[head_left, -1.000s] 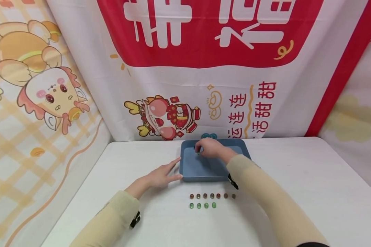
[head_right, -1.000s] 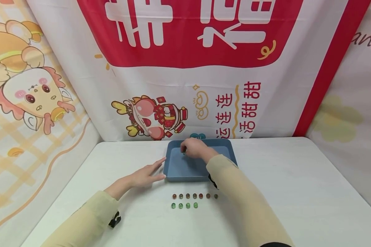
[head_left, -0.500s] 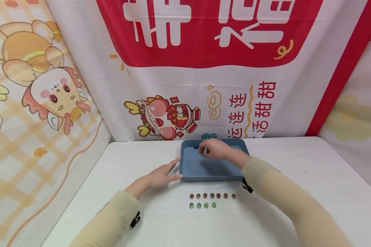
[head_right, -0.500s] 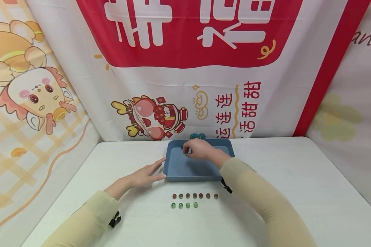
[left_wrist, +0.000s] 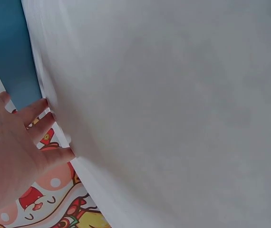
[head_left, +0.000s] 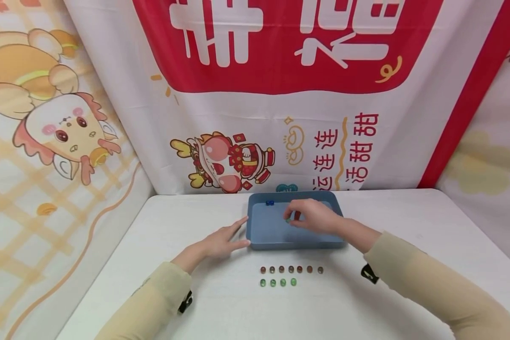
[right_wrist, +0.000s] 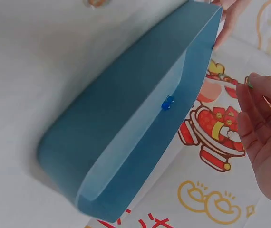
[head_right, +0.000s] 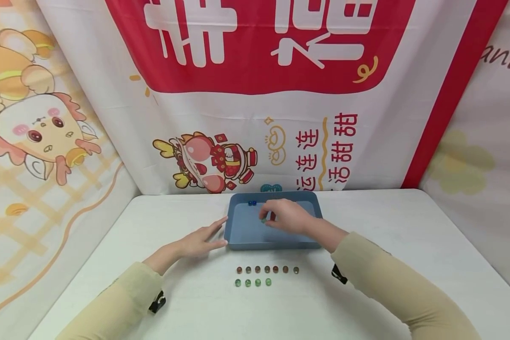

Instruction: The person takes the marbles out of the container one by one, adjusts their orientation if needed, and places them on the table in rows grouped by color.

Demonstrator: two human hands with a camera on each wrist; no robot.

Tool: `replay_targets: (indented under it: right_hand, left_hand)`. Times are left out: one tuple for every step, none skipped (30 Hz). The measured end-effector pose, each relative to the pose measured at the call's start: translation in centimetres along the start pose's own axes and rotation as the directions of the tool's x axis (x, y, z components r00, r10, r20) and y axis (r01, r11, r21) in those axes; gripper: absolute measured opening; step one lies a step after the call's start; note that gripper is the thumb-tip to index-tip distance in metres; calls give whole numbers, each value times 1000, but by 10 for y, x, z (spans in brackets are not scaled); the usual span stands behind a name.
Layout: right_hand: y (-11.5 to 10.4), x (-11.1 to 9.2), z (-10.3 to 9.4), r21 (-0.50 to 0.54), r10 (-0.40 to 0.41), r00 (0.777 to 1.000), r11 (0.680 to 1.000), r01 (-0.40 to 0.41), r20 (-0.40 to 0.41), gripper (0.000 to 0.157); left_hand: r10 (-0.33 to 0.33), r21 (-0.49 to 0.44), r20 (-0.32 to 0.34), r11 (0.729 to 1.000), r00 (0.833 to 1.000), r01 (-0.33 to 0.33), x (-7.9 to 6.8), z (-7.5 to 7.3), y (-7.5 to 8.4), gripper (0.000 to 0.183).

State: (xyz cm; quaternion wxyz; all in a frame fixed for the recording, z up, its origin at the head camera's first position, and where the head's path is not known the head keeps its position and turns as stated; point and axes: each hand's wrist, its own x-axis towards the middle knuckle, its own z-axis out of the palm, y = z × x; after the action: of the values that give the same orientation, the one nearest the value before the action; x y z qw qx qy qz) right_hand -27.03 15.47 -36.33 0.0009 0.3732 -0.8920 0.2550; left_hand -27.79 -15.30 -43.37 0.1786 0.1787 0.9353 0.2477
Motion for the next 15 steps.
replay_targets:
  right_hand:
    - [-1, -4, 0, 6, -7, 1000, 1000, 7, -13, 17]
    - [-2, -8, 0, 11, -19, 999, 1000, 19, -27, 18]
    - [-3, -12, 0, 18, -26, 999, 999, 26, -40, 18]
    - [-4, -15, -1, 27, -32, 998, 999, 34, -53, 18]
    - [-4, -19, -1, 45, -36, 997, 998, 39, -64, 19]
    - [-5, -23, -1, 61, -39, 997, 997, 44, -74, 19]
    - [-6, -26, -1, 76, -37, 996, 996, 43, -80, 20]
    - [-7, -30, -1, 90, -33, 996, 995, 41, -85, 20]
    - [-8, -33, 0, 104, -28, 996, 994, 37, -89, 20]
    - [-8, -36, 0, 117, -24, 995, 993, 35, -92, 19]
    - [-9, -40, 1, 130, -18, 995, 991, 30, -94, 19]
    - [-10, -43, 2, 139, -13, 995, 990, 26, -97, 19]
    - [-10, -45, 3, 148, -8, 995, 989, 23, -100, 19]
    - [-10, -48, 4, 158, -7, 995, 987, 23, -103, 18]
    - [-10, -50, 5, 166, -8, 994, 986, 26, -108, 18]
  left_hand:
    - [4, 1, 0, 1000, 1000, -4, 1, 0, -1, 77]
    - [7, 1, 0, 1000, 1000, -7, 1, 0, -1, 77]
    - [9, 1, -1, 1000, 1000, -9, 1, 0, -1, 77]
    - [9, 2, -1, 1000, 1000, -9, 1, 0, -1, 77]
    - [11, 2, -2, 1000, 1000, -11, 1, 1, -2, 77]
    - [10, 1, -3, 1000, 1000, -10, 1, 1, -2, 77]
    - [9, 1, -3, 1000, 1000, -9, 1, 1, -2, 77]
    - [9, 0, -3, 1000, 1000, -9, 1, 1, -2, 77]
    - [6, 1, -3, 1000, 1000, -6, 1, 1, -2, 77]
    - [5, 0, -2, 1000, 1000, -5, 1, 1, -1, 77]
    - [4, -1, -1, 1000, 1000, -4, 1, 1, -1, 77]
    - [3, -2, 1, 1000, 1000, -3, 0, 1, -1, 78]
    - [2, -2, 2, 1000, 1000, -2, 0, 1, -1, 78]
    - [2, -2, 2, 1000, 1000, -2, 0, 1, -1, 78]
    - [4, -2, 1, 1000, 1000, -4, 1, 1, -1, 78]
